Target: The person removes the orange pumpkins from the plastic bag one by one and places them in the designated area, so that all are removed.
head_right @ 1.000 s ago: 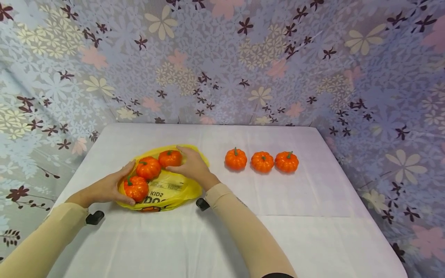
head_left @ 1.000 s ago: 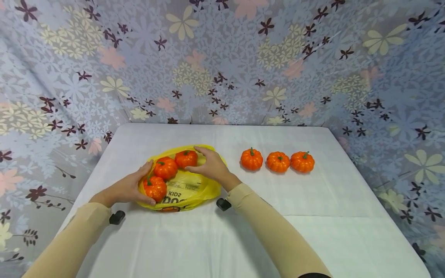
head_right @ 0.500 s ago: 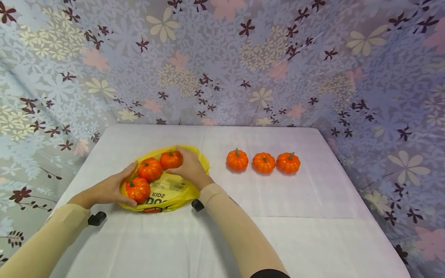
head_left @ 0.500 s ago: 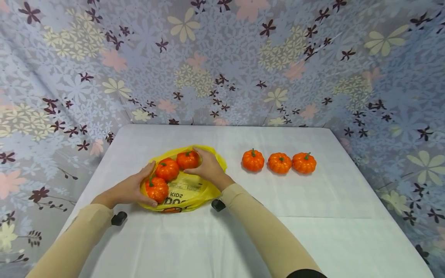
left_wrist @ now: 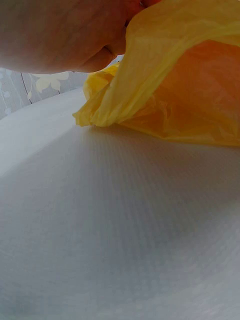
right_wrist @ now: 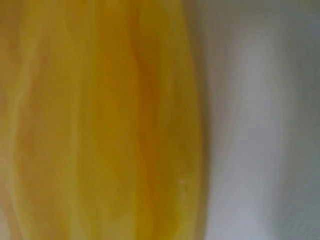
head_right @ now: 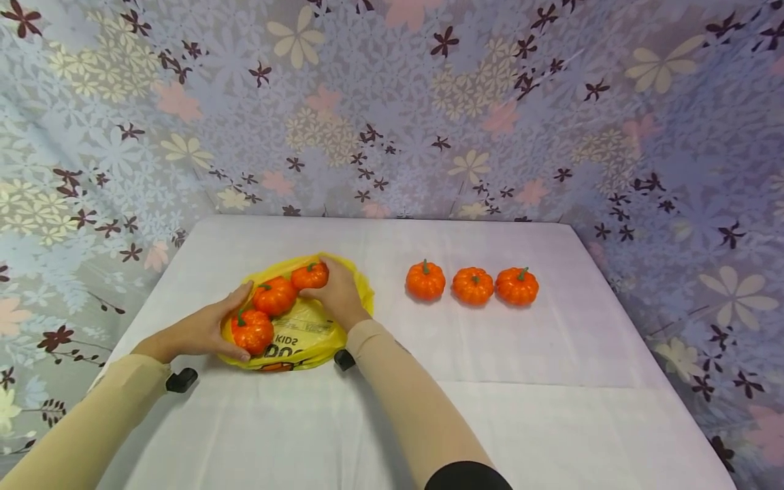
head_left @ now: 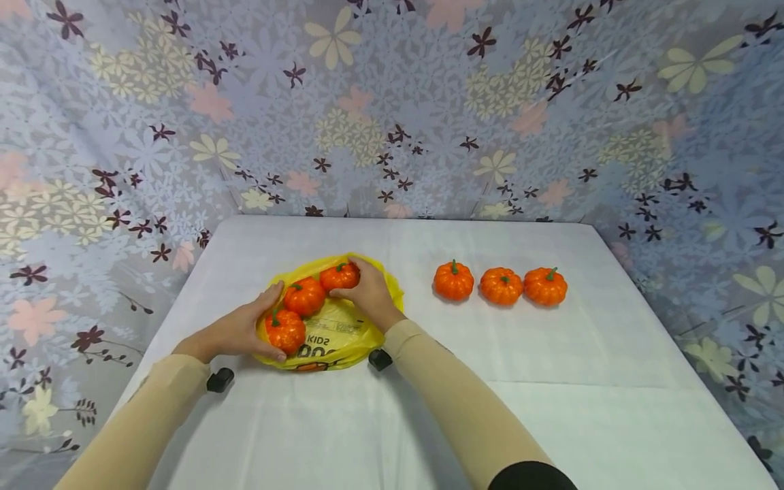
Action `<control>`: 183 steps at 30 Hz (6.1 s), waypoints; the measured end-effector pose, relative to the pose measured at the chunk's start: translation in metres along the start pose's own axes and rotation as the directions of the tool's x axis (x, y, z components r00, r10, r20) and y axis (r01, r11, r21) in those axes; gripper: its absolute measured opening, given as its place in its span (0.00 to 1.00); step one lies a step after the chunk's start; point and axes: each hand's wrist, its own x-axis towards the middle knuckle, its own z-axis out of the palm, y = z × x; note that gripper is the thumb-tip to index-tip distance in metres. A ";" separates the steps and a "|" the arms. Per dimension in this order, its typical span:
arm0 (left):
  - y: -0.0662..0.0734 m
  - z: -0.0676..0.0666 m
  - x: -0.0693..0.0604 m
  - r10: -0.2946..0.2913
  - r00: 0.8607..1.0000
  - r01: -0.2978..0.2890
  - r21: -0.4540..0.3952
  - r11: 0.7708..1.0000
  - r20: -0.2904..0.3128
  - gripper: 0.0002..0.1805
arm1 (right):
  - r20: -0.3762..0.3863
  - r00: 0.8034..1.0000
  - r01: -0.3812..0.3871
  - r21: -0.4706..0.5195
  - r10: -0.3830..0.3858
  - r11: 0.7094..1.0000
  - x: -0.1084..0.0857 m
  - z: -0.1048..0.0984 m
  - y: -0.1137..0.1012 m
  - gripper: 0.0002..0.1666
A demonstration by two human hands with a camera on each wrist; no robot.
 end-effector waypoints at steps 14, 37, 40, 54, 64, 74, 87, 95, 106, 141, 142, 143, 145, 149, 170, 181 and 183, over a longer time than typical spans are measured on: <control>0.004 0.001 0.001 -0.013 1.000 0.013 -0.008 1.000 0.008 0.77 | 0.031 0.999 0.020 0.155 -0.025 0.988 -0.015 -0.042 -0.003 0.44; 0.002 0.005 0.009 0.004 1.000 -0.004 -0.021 1.000 0.001 0.77 | -0.087 0.993 0.098 0.159 -0.085 0.982 -0.028 -0.084 0.013 0.39; 0.002 0.004 0.008 0.000 1.000 0.000 -0.021 1.000 -0.001 0.77 | -0.094 0.990 0.123 0.151 -0.109 0.981 -0.032 -0.093 0.015 0.38; 0.002 -0.003 0.007 0.004 1.000 -0.003 -0.017 1.000 0.009 0.77 | -0.162 0.981 0.122 0.100 -0.105 0.987 -0.073 -0.139 0.047 0.38; 0.000 -0.003 0.005 0.057 0.998 -0.057 -0.026 0.998 -0.011 0.76 | -0.179 0.980 0.103 0.113 -0.082 0.988 -0.102 -0.164 0.062 0.40; 0.000 0.006 0.005 0.042 0.999 -0.042 -0.040 0.998 0.000 0.76 | -0.244 0.970 0.040 0.099 -0.015 0.994 -0.159 -0.196 0.064 0.38; -0.004 0.004 0.000 0.019 1.000 -0.020 -0.020 1.000 -0.008 0.76 | -0.352 0.932 -0.111 -0.060 0.083 0.992 -0.201 -0.253 0.129 0.42; -0.006 0.004 -0.001 0.010 1.000 -0.010 -0.017 1.000 -0.010 0.77 | -0.370 0.896 -0.268 -0.007 0.247 0.963 -0.214 -0.275 0.143 0.49; -0.003 0.008 0.002 0.009 1.000 -0.009 -0.020 1.000 0.007 0.76 | -0.313 0.896 -0.340 -0.028 0.315 0.940 -0.217 -0.276 0.154 0.55; 0.013 0.031 0.004 0.044 0.999 -0.044 -0.023 0.999 0.000 0.78 | -0.232 0.973 -0.020 -0.038 0.010 0.999 -0.147 -0.223 0.056 0.61; 0.014 0.031 0.004 0.044 0.999 -0.044 -0.026 0.999 0.001 0.78 | -0.221 0.975 -0.007 -0.043 -0.003 0.999 -0.143 -0.217 0.053 0.60; 0.014 0.031 0.004 0.046 0.999 -0.046 -0.030 0.999 0.003 0.78 | -0.207 0.978 0.005 -0.041 -0.013 0.999 -0.140 -0.210 0.050 0.60; 0.015 0.030 0.005 0.047 0.999 -0.047 -0.037 0.998 0.005 0.78 | -0.176 0.983 0.040 -0.027 -0.044 0.999 -0.132 -0.197 0.045 0.60; 0.017 0.031 0.004 0.040 0.999 -0.040 -0.043 0.998 0.008 0.78 | -0.108 0.992 0.070 0.029 -0.067 0.997 -0.122 -0.173 0.038 0.60; 0.017 0.030 0.006 0.063 0.998 -0.063 -0.011 0.998 -0.004 0.78 | 0.197 0.962 0.145 0.216 -0.189 0.965 -0.080 -0.058 -0.007 0.57; 0.020 0.029 0.006 0.064 0.998 -0.064 -0.003 0.998 -0.009 0.78 | 0.291 0.935 0.145 0.213 -0.204 0.966 -0.076 -0.013 -0.027 0.54; 0.020 0.028 0.005 0.067 0.998 -0.067 0.002 0.998 -0.010 0.78 | 0.299 0.931 0.147 0.216 -0.209 0.965 -0.077 -0.009 -0.029 0.52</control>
